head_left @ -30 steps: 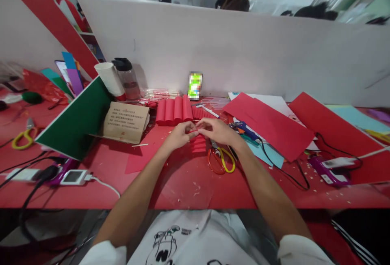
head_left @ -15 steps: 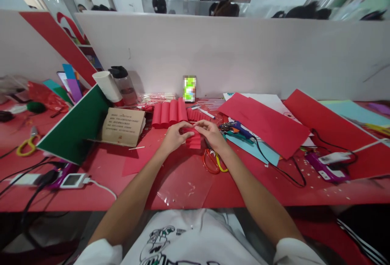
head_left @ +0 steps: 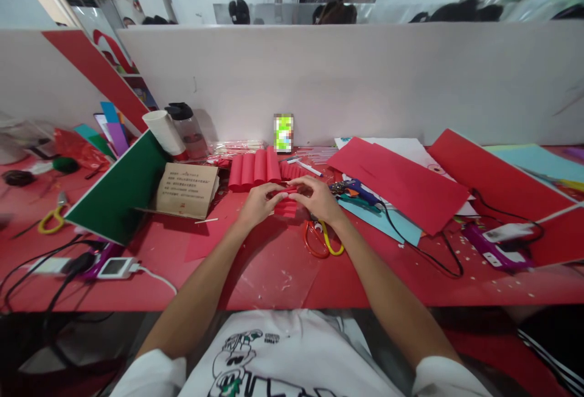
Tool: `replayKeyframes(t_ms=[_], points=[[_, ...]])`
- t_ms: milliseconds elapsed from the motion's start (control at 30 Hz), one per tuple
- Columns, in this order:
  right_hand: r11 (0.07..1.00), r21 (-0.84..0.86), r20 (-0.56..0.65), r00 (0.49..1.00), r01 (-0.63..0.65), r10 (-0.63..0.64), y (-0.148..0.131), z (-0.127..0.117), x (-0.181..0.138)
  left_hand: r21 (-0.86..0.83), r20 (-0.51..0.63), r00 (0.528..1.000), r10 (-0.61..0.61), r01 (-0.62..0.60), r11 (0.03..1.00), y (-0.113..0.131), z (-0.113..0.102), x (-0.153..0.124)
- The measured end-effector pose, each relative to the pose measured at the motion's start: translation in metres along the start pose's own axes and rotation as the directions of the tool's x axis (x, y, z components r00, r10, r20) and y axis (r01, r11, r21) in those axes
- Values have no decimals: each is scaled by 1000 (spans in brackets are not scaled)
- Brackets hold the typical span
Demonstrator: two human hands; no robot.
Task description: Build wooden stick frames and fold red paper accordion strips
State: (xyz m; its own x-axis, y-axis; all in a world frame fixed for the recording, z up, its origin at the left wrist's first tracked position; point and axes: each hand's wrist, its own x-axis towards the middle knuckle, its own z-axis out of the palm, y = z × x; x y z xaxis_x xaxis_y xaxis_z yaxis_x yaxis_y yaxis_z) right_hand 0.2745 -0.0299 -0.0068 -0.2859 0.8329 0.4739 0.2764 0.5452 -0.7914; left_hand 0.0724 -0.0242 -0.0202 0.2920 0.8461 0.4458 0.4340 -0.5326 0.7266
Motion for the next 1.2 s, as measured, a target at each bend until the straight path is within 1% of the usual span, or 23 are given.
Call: replayKeyframes(t_ms=[167,333,467,633,767,867,1033,1133,1200], points=[[995,-79,8,998,63,-62,-3,-2,0,9,18,1000,16,-16,1000,3,-2,0],[994,-99,-40,998,49,-53,-7,-5,-1,-24,11,1000,26,-26,999,6,-4,1],[997,-77,-65,997,30,-35,-7,-6,-2,-83,-3,999,-32,32,996,9,-4,1],[999,-31,-92,996,-13,10,-3,-5,-1,-192,26,995,-95,98,976,11,-2,0],[999,0,-81,996,-33,33,1,-3,-1,-224,53,992,-113,123,967,6,-2,1],[999,5,-44,998,-36,37,5,-3,-1,-202,74,994,-83,96,975,6,-4,1],[999,-15,2,999,-50,50,8,-2,-1,-78,113,993,-18,27,997,9,-1,-1],[998,-37,40,998,-50,52,6,-1,-2,-70,133,991,-24,34,997,7,2,-2],[997,-30,48,997,-64,65,6,-1,-1,-70,117,992,-53,62,996,6,2,-1]])
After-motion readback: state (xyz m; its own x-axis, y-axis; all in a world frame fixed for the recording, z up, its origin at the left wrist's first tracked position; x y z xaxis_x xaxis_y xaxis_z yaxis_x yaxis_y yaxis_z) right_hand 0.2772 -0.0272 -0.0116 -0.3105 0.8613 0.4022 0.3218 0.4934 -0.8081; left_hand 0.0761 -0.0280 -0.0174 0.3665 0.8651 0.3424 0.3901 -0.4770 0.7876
